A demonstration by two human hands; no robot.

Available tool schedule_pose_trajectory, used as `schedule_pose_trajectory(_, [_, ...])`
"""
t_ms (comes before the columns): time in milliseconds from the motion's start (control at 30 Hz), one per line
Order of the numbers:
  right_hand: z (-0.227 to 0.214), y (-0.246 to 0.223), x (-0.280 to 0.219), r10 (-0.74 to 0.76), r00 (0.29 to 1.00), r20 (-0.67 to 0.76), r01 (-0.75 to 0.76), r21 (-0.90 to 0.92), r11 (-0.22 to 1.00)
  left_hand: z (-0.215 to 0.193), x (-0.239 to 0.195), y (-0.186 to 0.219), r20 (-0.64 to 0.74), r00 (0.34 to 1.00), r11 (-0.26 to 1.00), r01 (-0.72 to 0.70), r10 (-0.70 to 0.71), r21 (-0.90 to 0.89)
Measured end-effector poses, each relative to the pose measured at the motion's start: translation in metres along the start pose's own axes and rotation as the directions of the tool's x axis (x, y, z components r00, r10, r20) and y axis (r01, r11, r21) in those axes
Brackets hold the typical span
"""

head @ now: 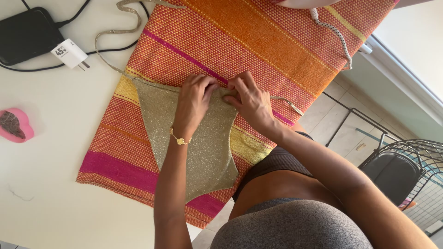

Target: The person irons a gold glittery bikini top on a striped towel. They repeatedly smooth the fabric with their hands and use a white iron to press the garment, adjusting its position on the towel throughout the process.

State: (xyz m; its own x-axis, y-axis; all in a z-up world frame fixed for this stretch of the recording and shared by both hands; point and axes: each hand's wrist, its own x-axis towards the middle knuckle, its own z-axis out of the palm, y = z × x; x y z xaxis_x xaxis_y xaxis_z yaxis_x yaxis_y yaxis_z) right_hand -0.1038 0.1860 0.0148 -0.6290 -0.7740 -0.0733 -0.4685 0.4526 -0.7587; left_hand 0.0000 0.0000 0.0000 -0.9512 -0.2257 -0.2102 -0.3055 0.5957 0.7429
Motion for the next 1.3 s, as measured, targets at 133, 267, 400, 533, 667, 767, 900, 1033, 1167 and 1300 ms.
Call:
schedule_pose_trajectory(133, [-0.002,-0.002,0.003,-0.027,0.999,0.026,0.028,-0.051,0.998,0.000,0.001,0.007,0.005,1.000,1.000,-0.001,0.001,0.029])
schedule_pose_trajectory(267, [-0.008,-0.003,0.014,-0.002,0.998,0.068,0.001,0.020,1.000,0.002,-0.001,0.007,0.029,0.999,1.000,0.015,-0.015,-0.002])
schedule_pose_trajectory(400, [-0.003,0.006,0.016,0.032,0.994,0.105,-0.033,0.003,0.999,0.007,-0.004,-0.004,0.027,0.999,1.000,-0.017,0.017,0.020])
schedule_pose_trajectory(533, [-0.001,0.008,0.013,0.094,0.990,0.102,-0.095,0.001,0.995,0.008,-0.005,-0.011,0.029,0.997,0.997,-0.069,0.068,0.018])
schedule_pose_trajectory(667, [0.006,0.016,0.010,0.112,0.991,0.079,-0.111,-0.009,0.994,0.009,-0.004,-0.014,0.044,0.994,0.993,-0.098,0.096,0.061])
schedule_pose_trajectory(767, [-0.006,0.004,0.014,0.120,0.984,0.134,-0.123,0.011,0.992,0.014,-0.002,-0.015,-0.022,0.997,0.996,-0.076,0.077,0.038])
schedule_pose_trajectory(900, [-0.028,-0.014,0.019,0.118,0.968,0.220,-0.127,0.028,0.992,0.019,-0.002,-0.018,-0.044,0.997,0.997,-0.063,0.065,0.046])
schedule_pose_trajectory(1033, [-0.037,-0.009,0.020,0.149,0.955,0.255,-0.160,0.023,0.987,0.025,-0.005,-0.022,-0.050,0.992,0.988,-0.105,0.112,0.117])
schedule_pose_trajectory(1167, [-0.021,0.018,0.018,0.058,0.981,0.183,-0.033,-0.139,0.990,0.032,-0.004,-0.024,-0.097,0.983,0.969,-0.133,0.155,0.208])
schedule_pose_trajectory(1300, [-0.018,0.015,0.010,0.002,0.988,0.155,0.038,-0.256,0.966,0.038,-0.008,-0.015,-0.178,0.975,0.975,-0.099,0.135,0.198])
